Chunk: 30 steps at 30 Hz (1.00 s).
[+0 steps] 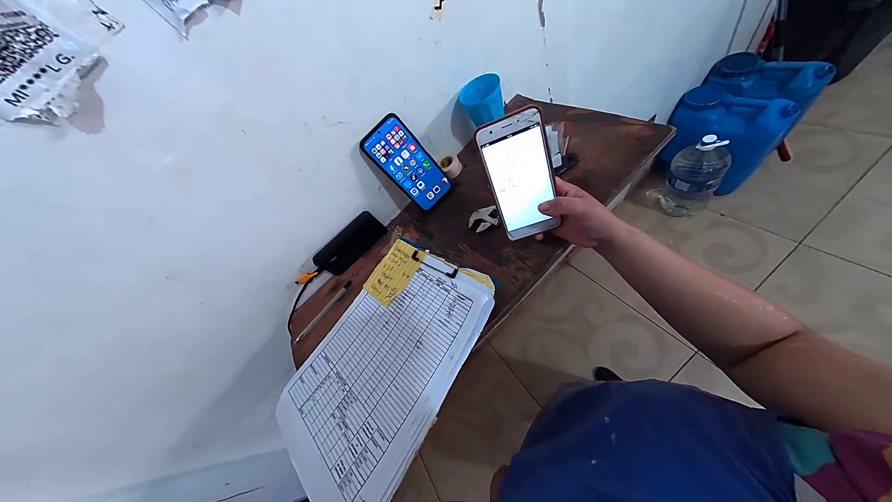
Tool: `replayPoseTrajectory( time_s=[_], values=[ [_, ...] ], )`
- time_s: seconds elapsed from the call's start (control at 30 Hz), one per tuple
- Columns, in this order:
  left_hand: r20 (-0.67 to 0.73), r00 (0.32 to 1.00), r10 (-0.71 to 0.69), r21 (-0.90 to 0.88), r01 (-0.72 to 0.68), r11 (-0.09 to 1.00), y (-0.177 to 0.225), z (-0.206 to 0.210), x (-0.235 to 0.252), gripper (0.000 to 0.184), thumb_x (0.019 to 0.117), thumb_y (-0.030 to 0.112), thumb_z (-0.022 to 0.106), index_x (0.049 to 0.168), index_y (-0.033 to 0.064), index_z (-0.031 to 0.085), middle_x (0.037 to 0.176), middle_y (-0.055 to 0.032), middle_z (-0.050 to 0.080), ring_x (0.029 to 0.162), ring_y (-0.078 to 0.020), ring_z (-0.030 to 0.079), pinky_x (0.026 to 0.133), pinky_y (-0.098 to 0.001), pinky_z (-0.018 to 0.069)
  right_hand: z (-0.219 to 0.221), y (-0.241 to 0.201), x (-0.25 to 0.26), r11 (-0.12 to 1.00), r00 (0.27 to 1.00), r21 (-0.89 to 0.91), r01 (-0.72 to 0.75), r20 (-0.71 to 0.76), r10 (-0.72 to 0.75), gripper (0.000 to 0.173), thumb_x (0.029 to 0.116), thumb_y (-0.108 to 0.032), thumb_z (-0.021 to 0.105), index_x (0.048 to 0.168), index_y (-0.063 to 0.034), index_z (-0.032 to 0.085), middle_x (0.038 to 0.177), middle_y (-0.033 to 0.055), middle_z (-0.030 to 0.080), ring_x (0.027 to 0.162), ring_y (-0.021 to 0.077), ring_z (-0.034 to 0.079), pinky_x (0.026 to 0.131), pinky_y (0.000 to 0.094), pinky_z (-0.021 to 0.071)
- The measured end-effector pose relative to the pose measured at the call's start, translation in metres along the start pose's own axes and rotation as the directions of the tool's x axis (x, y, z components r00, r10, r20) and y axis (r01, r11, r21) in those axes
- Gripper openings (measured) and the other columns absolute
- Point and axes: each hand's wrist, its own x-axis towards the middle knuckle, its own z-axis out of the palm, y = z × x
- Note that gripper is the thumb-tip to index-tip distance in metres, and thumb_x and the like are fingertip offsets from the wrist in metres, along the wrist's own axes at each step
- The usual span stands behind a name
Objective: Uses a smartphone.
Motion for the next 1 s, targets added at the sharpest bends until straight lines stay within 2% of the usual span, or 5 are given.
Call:
replayPoseTrajectory(
  time_s=[0.13,0.23,0.43,0.7,1.0],
  values=[
    [-0.195,0.967,-0.163,0.172,0.198,0.965,-0.041,0.01,0.053,0.035,0.1096,0.017,0.046,0.132,-0.0039,0.063,0.135,-0.0237,0.063,0.126,-0.0343,0.06,0.108,-0.048,0.0456,-0.002,0.0,0.001,1.0,1.0,-0.007,0.0,-0.024,0.0,0.034,0.0884,-0.009,0.05,0.122,-0.015,0.053,0.097,-0.001,0.075,0.077,0.0089,0.073,0.062,0.0247,0.0613],
    [-0.208,0.969,-0.131,0.272,0.186,0.944,-0.098,0.013,0.099,0.037,0.1091,0.025,0.047,0.128,0.0001,0.067,0.131,-0.0213,0.067,0.122,-0.0343,0.063,0.104,-0.0514,0.0485,0.0,-0.002,0.002,0.999,0.999,-0.032,-0.018,-0.05,0.016,0.034,0.0884,-0.009,0.049,0.122,-0.0155,0.052,0.097,-0.0005,0.075,0.076,0.0096,0.073,0.061,0.0253,0.0613],
    [-0.274,0.933,-0.232,0.11,0.27,0.957,0.005,0.017,0.013,0.037,0.1064,0.002,0.039,0.136,-0.0123,0.056,0.142,-0.0253,0.058,0.127,-0.0292,0.058,0.106,-0.0368,0.0451,0.005,-0.003,0.0,0.998,0.994,-0.053,-0.024,-0.109,0.018,0.034,0.0904,-0.006,0.045,0.122,-0.0149,0.051,0.097,-0.0009,0.074,0.075,0.0093,0.072,0.061,0.0248,0.061],
    [-0.238,0.968,-0.084,0.251,0.144,0.957,-0.125,0.007,0.132,0.036,0.1081,0.026,0.05,0.13,0.0016,0.066,0.128,-0.0209,0.068,0.121,-0.0346,0.064,0.105,-0.0529,0.0481,0.007,-0.003,0.001,0.997,0.991,-0.076,-0.001,-0.136,-0.01,0.035,0.0897,-0.006,0.045,0.123,-0.0153,0.05,0.098,-0.0005,0.073,0.075,0.0096,0.072,0.06,0.0251,0.0605],
    [-0.229,0.966,-0.124,0.18,0.167,0.969,-0.126,0.014,0.136,0.038,0.1099,0.026,0.046,0.13,0.0,0.065,0.132,-0.0214,0.066,0.124,-0.0338,0.062,0.107,-0.0514,0.0467,0.006,-0.001,0.002,0.997,0.991,-0.073,0.017,-0.134,-0.027,0.035,0.0891,-0.006,0.046,0.122,-0.0152,0.052,0.097,-0.0004,0.074,0.075,0.0098,0.073,0.06,0.0255,0.061]
  ],
)
